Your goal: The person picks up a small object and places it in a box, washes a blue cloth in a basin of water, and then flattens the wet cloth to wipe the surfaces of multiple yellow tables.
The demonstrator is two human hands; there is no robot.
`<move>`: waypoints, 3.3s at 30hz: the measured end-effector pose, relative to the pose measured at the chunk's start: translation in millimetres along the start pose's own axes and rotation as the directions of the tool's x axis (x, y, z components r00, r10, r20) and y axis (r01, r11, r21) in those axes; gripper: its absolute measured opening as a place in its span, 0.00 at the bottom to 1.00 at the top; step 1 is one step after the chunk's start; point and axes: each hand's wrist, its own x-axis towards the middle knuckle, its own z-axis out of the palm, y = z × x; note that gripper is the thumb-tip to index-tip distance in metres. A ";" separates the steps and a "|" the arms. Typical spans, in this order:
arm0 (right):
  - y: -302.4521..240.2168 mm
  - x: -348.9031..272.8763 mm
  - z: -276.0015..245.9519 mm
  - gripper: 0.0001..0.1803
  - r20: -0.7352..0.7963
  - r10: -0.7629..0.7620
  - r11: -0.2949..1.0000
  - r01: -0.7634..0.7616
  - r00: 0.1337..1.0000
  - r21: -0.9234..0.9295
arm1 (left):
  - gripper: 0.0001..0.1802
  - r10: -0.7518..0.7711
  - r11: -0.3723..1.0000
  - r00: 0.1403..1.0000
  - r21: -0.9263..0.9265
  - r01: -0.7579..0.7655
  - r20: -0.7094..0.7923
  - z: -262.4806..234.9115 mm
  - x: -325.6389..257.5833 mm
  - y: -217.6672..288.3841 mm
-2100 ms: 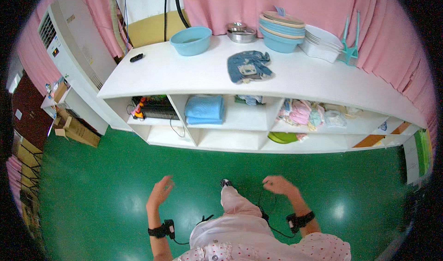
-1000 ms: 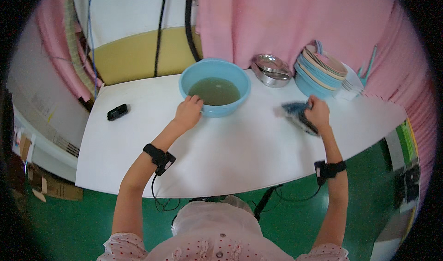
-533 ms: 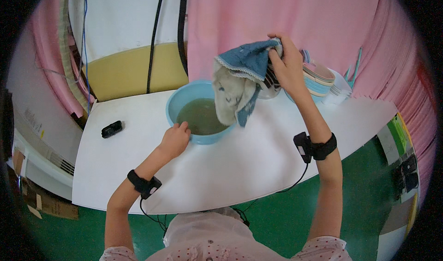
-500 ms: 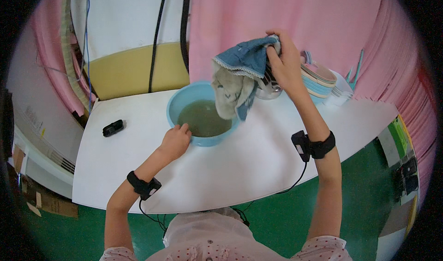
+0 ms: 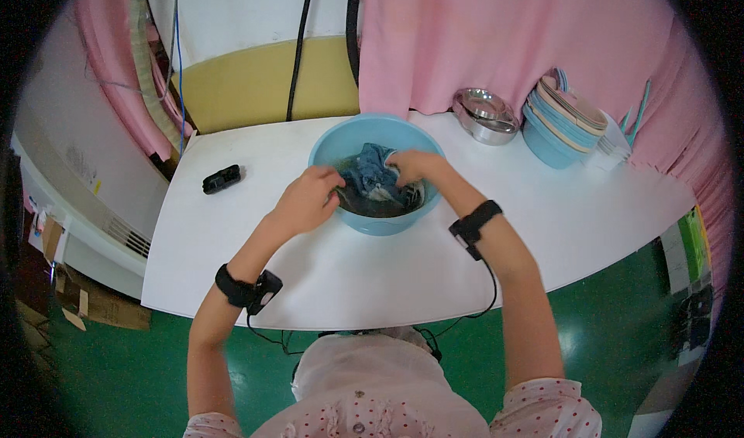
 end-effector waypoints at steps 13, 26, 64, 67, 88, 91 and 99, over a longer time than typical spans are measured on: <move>-32.7 3.3 39.4 0.42 -0.150 -0.003 0.995 0.018 0.989 0.099 | 0.49 -0.402 0.914 0.756 0.187 0.359 0.517 92.3 80.8 -68.6; -43.2 -3.2 14.8 0.19 -0.518 -0.041 0.998 0.059 0.854 0.018 | 0.19 -0.271 0.895 0.962 0.357 0.266 -0.038 84.7 75.6 -46.8; -19.1 11.5 39.6 0.46 -0.366 0.087 0.929 0.057 0.926 0.365 | 0.52 -0.456 0.851 0.746 0.484 0.206 0.485 100.5 88.7 -65.8; -35.4 6.1 32.0 0.45 -0.202 0.051 0.978 -0.009 0.978 0.206 | 0.57 -0.467 0.883 0.722 0.315 0.349 0.511 88.6 82.7 -71.2; -36.5 8.6 26.4 0.37 -0.918 -0.243 0.897 0.433 0.315 -0.088 | 0.26 -0.285 0.941 0.958 -0.200 0.272 -0.035 73.0 84.9 -46.9; -41.5 10.1 28.6 0.42 -0.914 -0.138 0.668 0.717 0.383 0.200 | 0.22 -0.288 0.958 0.956 -0.014 0.287 -0.049 71.2 81.2 -51.2; -25.1 28.4 35.2 0.37 -0.696 -0.060 0.683 0.538 0.716 0.494 | 0.20 -0.085 0.994 0.980 0.057 0.097 -0.181 75.6 77.6 -42.7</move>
